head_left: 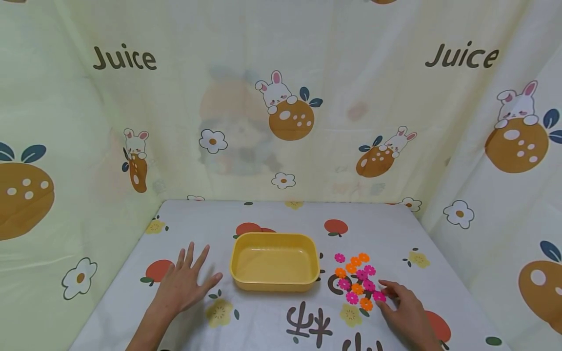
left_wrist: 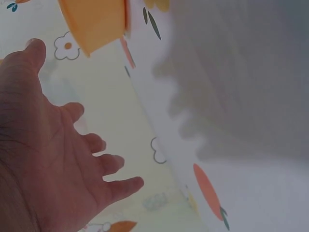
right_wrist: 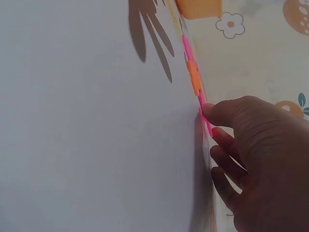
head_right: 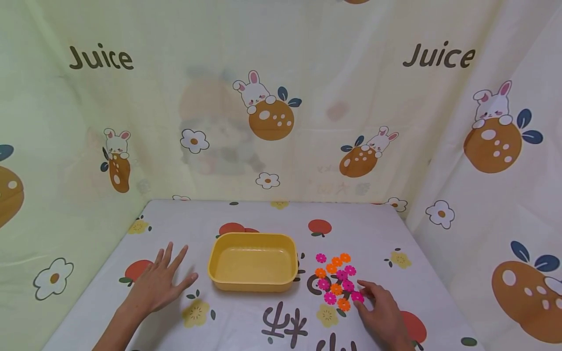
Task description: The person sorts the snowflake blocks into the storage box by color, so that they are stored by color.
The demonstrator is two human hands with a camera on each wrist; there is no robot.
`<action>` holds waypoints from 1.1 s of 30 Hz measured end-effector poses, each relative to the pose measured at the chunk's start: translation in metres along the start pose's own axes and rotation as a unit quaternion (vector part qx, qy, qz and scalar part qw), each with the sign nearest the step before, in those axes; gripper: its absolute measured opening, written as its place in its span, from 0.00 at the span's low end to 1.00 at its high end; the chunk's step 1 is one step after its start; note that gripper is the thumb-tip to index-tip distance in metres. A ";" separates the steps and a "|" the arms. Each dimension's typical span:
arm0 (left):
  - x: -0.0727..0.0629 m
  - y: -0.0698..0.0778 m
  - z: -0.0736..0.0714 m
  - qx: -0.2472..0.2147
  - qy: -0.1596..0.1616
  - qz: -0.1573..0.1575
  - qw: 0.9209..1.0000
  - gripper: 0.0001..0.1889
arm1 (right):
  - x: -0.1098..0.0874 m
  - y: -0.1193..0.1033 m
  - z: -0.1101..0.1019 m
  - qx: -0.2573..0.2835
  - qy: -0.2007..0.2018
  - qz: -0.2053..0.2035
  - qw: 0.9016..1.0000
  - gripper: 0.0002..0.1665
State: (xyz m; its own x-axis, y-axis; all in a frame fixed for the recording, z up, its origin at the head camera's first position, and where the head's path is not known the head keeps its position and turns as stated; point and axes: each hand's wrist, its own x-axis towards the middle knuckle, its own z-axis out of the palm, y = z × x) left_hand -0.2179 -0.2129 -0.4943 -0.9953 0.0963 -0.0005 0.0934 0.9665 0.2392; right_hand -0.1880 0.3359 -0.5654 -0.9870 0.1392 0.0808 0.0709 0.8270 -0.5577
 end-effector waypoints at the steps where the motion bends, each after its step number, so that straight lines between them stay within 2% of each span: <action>1: 0.000 0.000 0.000 -0.001 0.000 0.000 1.000 0.50 | 0.000 -0.001 -0.001 0.000 0.001 0.000 1.000 0.36; 8: -0.001 -0.001 -0.001 -0.004 0.003 0.005 1.000 0.51 | 0.000 -0.010 -0.008 -0.005 0.006 -0.002 1.000 0.36; 17: -0.003 -0.001 -0.001 -0.002 0.002 0.003 1.000 0.51 | 0.002 -0.014 -0.018 -0.010 0.057 -0.045 0.997 0.35; 26: -0.003 -0.003 -0.001 -0.003 0.003 0.005 1.000 0.52 | 0.005 -0.018 -0.028 -0.011 0.114 -0.112 0.987 0.34; 33: 0.000 -0.004 0.003 -0.004 0.002 0.005 1.000 0.50 | 0.007 -0.029 -0.035 -0.009 0.120 -0.118 0.986 0.31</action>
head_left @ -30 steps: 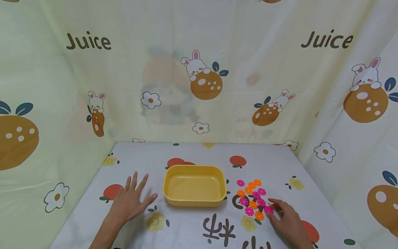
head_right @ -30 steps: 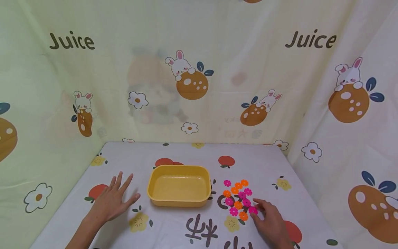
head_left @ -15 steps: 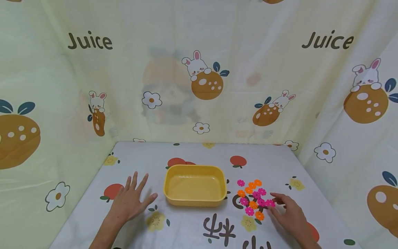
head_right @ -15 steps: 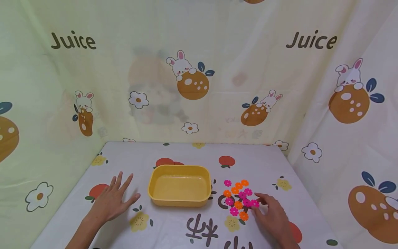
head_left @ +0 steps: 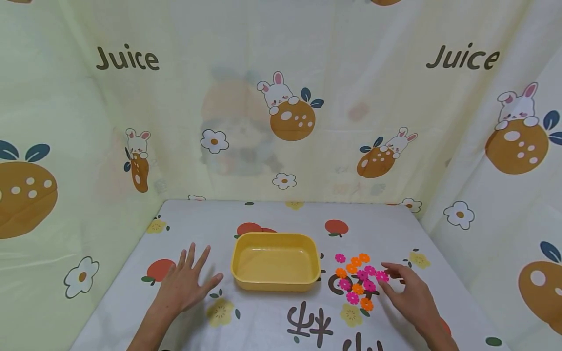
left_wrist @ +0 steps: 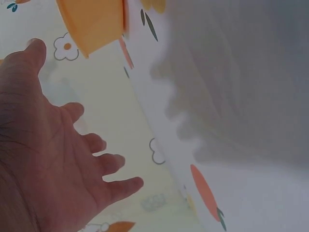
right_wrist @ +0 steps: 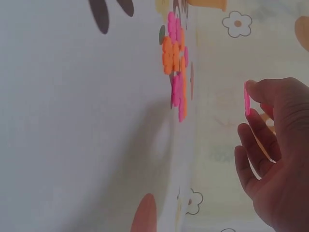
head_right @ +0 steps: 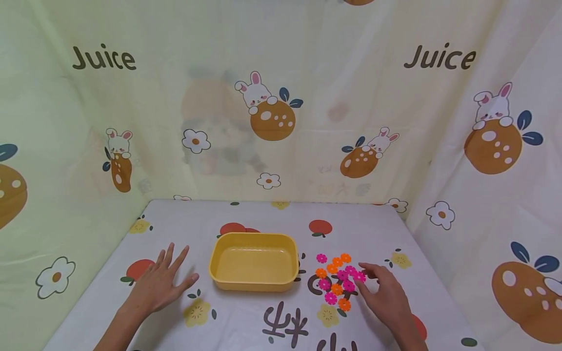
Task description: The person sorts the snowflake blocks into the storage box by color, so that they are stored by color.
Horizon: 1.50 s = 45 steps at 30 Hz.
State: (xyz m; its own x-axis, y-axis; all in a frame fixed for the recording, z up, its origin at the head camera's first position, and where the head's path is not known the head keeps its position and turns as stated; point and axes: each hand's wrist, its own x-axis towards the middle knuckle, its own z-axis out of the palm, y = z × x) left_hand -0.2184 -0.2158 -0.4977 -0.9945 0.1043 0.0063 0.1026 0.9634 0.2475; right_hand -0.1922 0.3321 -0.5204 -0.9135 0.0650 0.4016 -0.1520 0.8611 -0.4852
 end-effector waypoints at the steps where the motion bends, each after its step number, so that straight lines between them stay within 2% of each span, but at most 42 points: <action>1: 0.000 0.000 0.000 0.001 0.000 -0.001 1.000 0.50 | 0.001 -0.002 -0.001 0.000 0.000 0.001 1.000 0.31; 6: -0.001 0.000 0.001 0.001 -0.001 -0.003 1.000 0.52 | 0.006 -0.011 -0.004 0.001 0.010 -0.009 1.000 0.29; 17: -0.002 0.000 0.002 -0.001 -0.004 -0.003 1.000 0.50 | 0.018 -0.022 -0.004 0.000 0.050 -0.073 0.996 0.30; 30: -0.002 -0.001 0.004 -0.003 -0.010 -0.009 1.000 0.51 | 0.029 -0.049 0.010 0.018 0.030 -0.088 0.996 0.29; 38: 0.000 0.002 0.004 0.004 -0.018 -0.020 1.000 0.50 | 0.037 -0.070 0.019 0.034 0.005 -0.080 0.996 0.28; 45: 0.000 0.002 0.004 0.007 -0.016 -0.017 1.000 0.51 | 0.043 -0.084 0.032 0.053 0.002 -0.108 0.993 0.27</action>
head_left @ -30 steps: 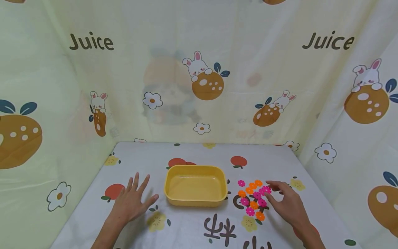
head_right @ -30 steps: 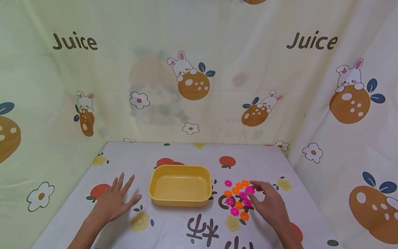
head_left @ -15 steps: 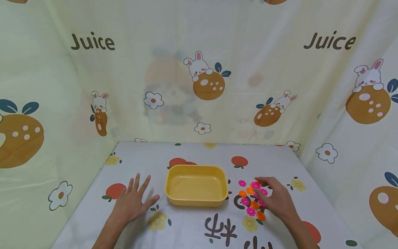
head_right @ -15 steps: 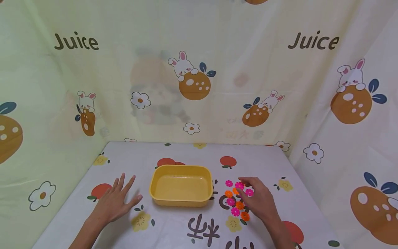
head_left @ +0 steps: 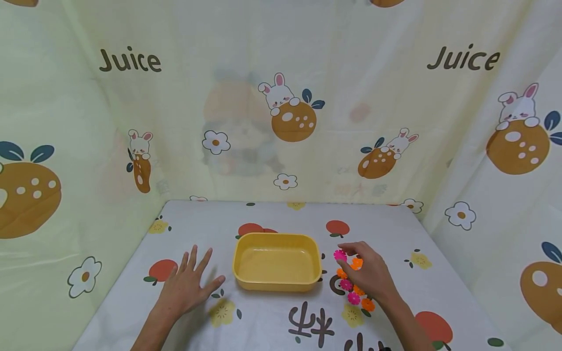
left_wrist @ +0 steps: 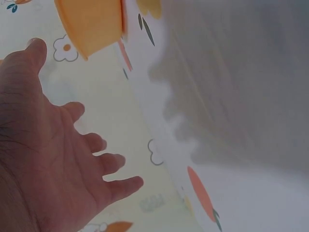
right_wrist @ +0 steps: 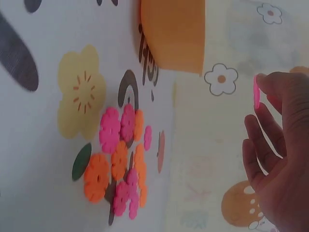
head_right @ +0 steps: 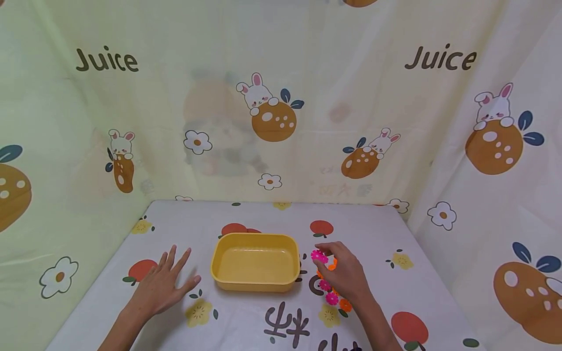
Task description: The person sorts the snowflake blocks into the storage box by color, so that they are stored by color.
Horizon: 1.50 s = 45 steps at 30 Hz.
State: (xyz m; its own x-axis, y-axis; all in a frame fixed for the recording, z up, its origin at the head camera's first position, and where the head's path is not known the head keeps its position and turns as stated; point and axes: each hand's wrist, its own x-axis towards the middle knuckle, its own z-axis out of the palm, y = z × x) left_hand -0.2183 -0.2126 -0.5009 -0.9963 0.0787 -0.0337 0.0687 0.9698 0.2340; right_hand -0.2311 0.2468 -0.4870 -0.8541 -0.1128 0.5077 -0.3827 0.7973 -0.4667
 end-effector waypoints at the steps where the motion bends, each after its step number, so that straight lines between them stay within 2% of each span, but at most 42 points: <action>1: 0.000 0.000 0.000 0.001 0.001 0.001 1.000 0.51 | 0.001 -0.001 0.002 0.003 -0.001 -0.004 1.000 0.27; 18: -0.007 -0.005 -0.001 0.001 0.010 0.001 1.000 0.51 | 0.019 -0.033 0.033 0.043 -0.012 -0.054 0.998 0.25; 28: -0.009 -0.004 -0.003 -0.007 0.008 -0.001 1.000 0.50 | 0.025 -0.046 0.055 0.084 -0.047 -0.024 0.995 0.23; 36: -0.011 -0.008 0.001 -0.015 0.012 0.003 1.000 0.50 | 0.028 -0.051 0.071 0.069 -0.031 -0.065 0.995 0.22; 39: -0.010 -0.010 0.003 -0.018 0.014 0.003 1.000 0.50 | 0.028 -0.053 0.075 0.067 -0.038 -0.055 0.996 0.22; 45: -0.007 -0.011 0.006 -0.015 -0.001 -0.010 1.000 0.50 | 0.029 -0.055 0.083 0.054 -0.053 -0.040 0.996 0.21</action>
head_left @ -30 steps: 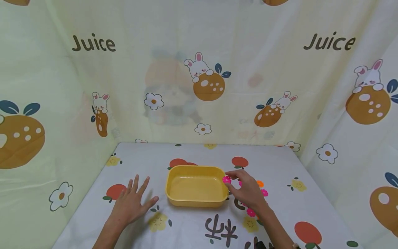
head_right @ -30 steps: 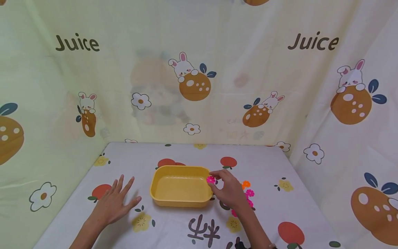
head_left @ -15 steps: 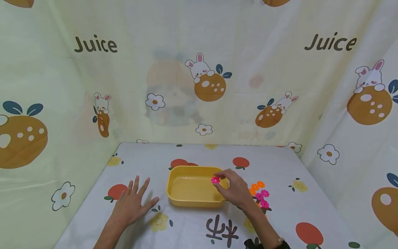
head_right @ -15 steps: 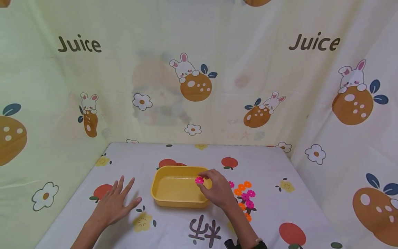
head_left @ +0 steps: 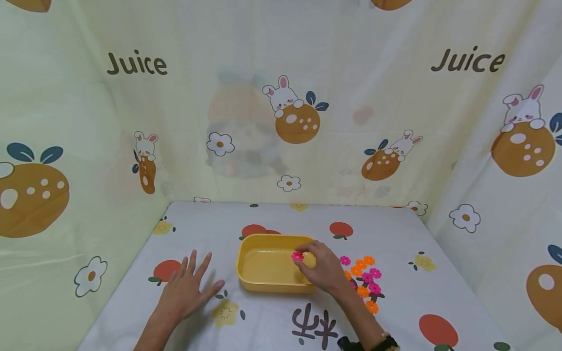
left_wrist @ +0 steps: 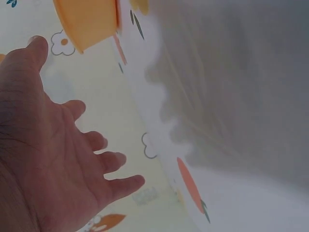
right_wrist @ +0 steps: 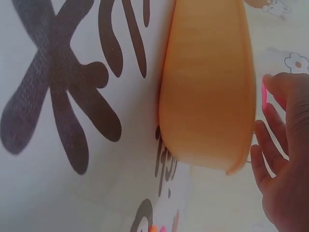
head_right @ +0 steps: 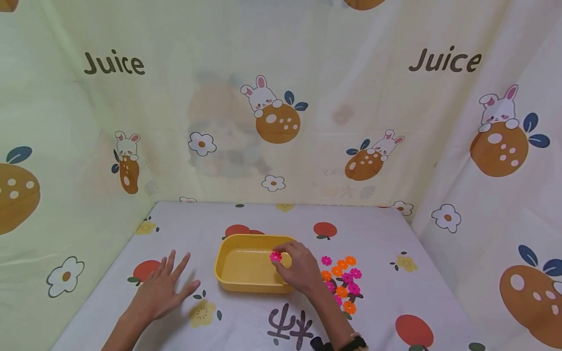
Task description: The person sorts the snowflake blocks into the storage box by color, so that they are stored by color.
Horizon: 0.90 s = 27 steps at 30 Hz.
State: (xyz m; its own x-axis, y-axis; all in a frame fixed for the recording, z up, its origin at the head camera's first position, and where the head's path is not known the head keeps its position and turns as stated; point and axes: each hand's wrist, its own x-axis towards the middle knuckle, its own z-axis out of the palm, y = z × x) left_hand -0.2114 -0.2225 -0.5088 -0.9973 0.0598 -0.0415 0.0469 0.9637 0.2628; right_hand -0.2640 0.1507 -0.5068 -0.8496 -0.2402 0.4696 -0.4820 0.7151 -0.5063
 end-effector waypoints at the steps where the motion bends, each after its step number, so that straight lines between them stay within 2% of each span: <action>1: 0.000 0.000 0.000 0.001 -0.003 -0.003 1.000 0.50 | 0.000 0.000 0.001 -0.002 -0.001 -0.002 1.000 0.21; 6: 0.000 -0.001 0.002 0.002 -0.010 -0.013 1.000 0.51 | 0.002 0.003 0.008 -0.011 -0.007 -0.007 1.000 0.20; 15: 0.001 -0.001 0.001 -0.007 -0.024 -0.022 0.999 0.51 | 0.002 -0.001 0.015 -0.018 -0.043 0.009 0.999 0.18; 27: -0.001 0.000 0.005 -0.009 -0.031 -0.022 0.999 0.51 | 0.007 -0.005 0.027 -0.030 -0.067 -0.018 0.997 0.14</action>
State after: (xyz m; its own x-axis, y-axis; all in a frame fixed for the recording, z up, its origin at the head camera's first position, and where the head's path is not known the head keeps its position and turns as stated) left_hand -0.2104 -0.2215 -0.5133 -0.9930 0.0337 -0.1135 0.0009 0.9608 0.2771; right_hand -0.2737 0.1273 -0.5207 -0.8549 -0.3497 0.3832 -0.5026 0.7416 -0.4443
